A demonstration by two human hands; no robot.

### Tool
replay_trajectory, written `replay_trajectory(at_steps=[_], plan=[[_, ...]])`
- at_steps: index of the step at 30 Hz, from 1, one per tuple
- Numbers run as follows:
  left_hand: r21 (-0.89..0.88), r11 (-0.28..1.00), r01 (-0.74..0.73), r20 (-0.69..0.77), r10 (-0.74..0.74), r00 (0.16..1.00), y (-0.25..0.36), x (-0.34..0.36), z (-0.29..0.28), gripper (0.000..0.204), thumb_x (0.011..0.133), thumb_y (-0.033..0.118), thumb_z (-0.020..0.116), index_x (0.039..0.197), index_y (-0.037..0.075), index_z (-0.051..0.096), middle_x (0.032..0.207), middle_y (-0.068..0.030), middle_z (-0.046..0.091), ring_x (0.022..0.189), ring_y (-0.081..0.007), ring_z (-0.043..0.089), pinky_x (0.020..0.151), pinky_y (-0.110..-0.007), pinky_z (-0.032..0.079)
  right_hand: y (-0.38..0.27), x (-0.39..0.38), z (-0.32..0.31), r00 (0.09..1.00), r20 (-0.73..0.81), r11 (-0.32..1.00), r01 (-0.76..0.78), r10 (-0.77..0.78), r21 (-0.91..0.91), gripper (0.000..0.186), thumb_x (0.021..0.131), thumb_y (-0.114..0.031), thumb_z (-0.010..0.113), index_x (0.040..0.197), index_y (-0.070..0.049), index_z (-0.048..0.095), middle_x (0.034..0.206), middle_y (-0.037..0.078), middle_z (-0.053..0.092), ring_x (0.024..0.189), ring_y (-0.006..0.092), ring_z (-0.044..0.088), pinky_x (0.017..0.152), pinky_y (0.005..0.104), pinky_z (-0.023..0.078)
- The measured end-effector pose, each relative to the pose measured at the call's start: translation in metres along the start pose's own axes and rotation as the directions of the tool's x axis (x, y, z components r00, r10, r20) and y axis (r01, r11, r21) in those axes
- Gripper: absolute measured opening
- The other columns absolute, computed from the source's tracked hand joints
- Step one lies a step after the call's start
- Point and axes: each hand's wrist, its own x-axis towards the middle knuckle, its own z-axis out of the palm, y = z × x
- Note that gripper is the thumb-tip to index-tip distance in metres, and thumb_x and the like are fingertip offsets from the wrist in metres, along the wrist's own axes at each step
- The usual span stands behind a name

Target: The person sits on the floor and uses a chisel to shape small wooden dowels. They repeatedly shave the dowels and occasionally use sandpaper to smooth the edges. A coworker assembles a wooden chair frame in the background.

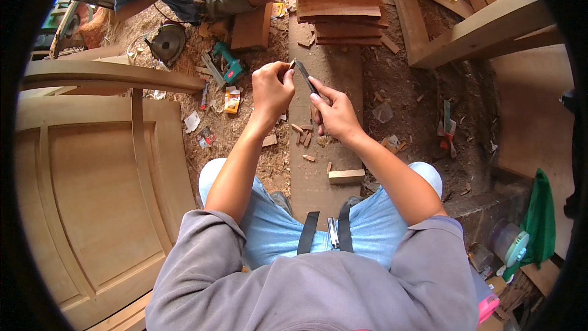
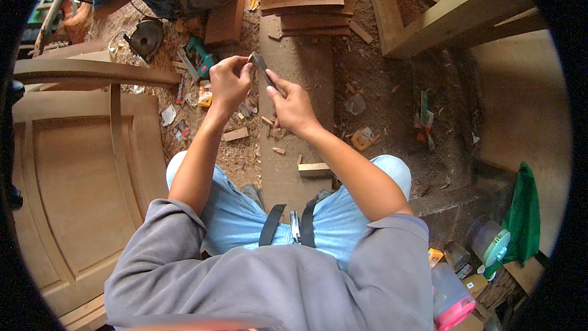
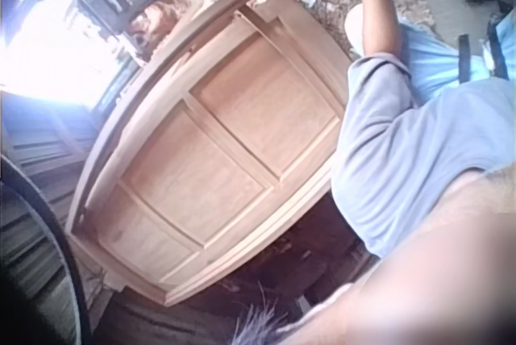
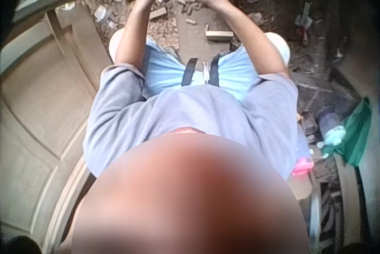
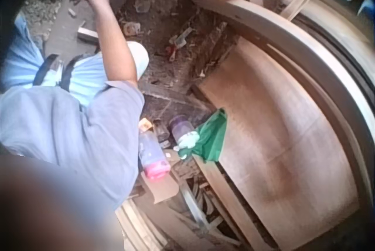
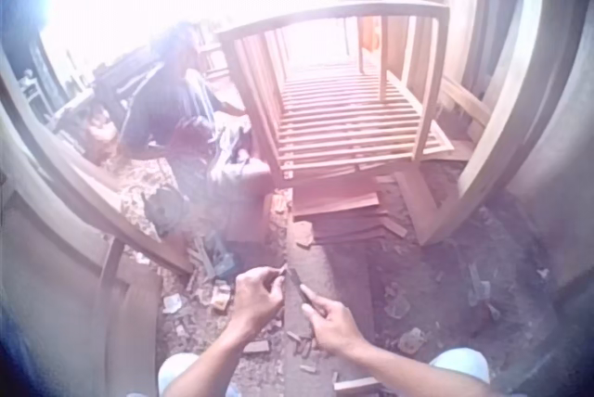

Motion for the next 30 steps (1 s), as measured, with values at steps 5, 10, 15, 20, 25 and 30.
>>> replay_trajectory(at_steps=[5, 10, 15, 20, 25, 30], plan=[[0.029, 0.997, 0.076, 0.083, -0.078, 0.993, 0.009, -0.009, -0.003, 0.017, 0.081, 0.007, 0.071, 0.095, -0.002, 0.074, 0.083, -0.0202, 0.073, 0.074, -0.0266, 0.073, 0.070, -0.033, 0.056, -0.032, 0.015, -0.004, 0.992, -0.122, 0.998, -0.005, 0.012, 0.060, 0.046, 0.102, -0.017, 0.053, 0.147, -0.014, 0.046, 0.062, 0.001, 0.054, 0.045, 0.0087, 0.049, 0.042, 0.0270, 0.047], [-0.119, 0.961, 0.250, 0.244, -0.215, 0.946, 0.015, -0.031, -0.021, 0.017, 0.083, 0.010, 0.071, 0.096, 0.000, 0.076, 0.083, -0.0142, 0.075, 0.073, -0.0185, 0.072, 0.069, -0.030, 0.055, -0.078, 0.022, -0.078, 0.830, -0.523, 0.945, 0.302, -0.195, 0.128, 0.047, 0.102, -0.014, 0.053, 0.148, -0.014, 0.045, 0.064, 0.002, 0.054, 0.048, 0.0109, 0.051, 0.044, 0.0281, 0.049], [-0.287, 0.921, 0.262, 0.141, -0.230, 0.963, 0.000, -0.016, -0.024, 0.018, 0.086, 0.012, 0.073, 0.099, 0.000, 0.076, 0.082, -0.0101, 0.075, 0.070, -0.0089, 0.067, 0.065, -0.026, 0.054, -0.045, 0.016, -0.085, 0.954, -0.111, 0.954, 0.289, -0.280, 0.078, 0.048, 0.101, -0.016, 0.055, 0.148, -0.013, 0.046, 0.060, 0.002, 0.054, 0.042, 0.0101, 0.049, 0.042, 0.0279, 0.046], [-0.341, 0.934, 0.101, -0.078, -0.135, 0.988, -0.001, -0.006, -0.027, 0.014, 0.085, 0.006, 0.073, 0.098, 0.002, 0.075, 0.087, -0.0096, 0.075, 0.073, -0.0143, 0.069, 0.064, -0.027, 0.054, -0.048, 0.004, -0.055, 0.987, 0.078, 0.989, 0.143, -0.140, -0.029, 0.051, 0.099, -0.014, 0.057, 0.149, -0.016, 0.045, 0.060, -0.001, 0.051, 0.045, 0.0076, 0.047, 0.042, 0.0271, 0.045], [-0.273, 0.962, 0.020, -0.145, -0.061, 0.987, 0.001, -0.002, -0.034, 0.015, 0.083, 0.002, 0.072, 0.097, 0.002, 0.075, 0.087, -0.0107, 0.072, 0.074, -0.0178, 0.068, 0.064, -0.028, 0.052, -0.055, -0.010, -0.037, 0.975, 0.214, 0.998, 0.066, -0.062, -0.011, 0.052, 0.099, -0.017, 0.059, 0.148, -0.014, 0.045, 0.059, -0.002, 0.052, 0.046, 0.0070, 0.049, 0.041, 0.0265, 0.047], [-0.219, 0.973, -0.065, -0.151, 0.032, 0.988, 0.003, -0.003, -0.034, 0.019, 0.081, -0.002, 0.073, 0.099, 0.002, 0.075, 0.087, -0.0117, 0.071, 0.074, -0.0203, 0.067, 0.067, -0.029, 0.052, -0.042, -0.010, -0.030, 0.954, 0.294, 0.995, 0.030, -0.056, 0.093, 0.052, 0.100, -0.019, 0.058, 0.150, -0.016, 0.043, 0.059, -0.001, 0.052, 0.046, 0.0078, 0.050, 0.040, 0.0264, 0.046]])
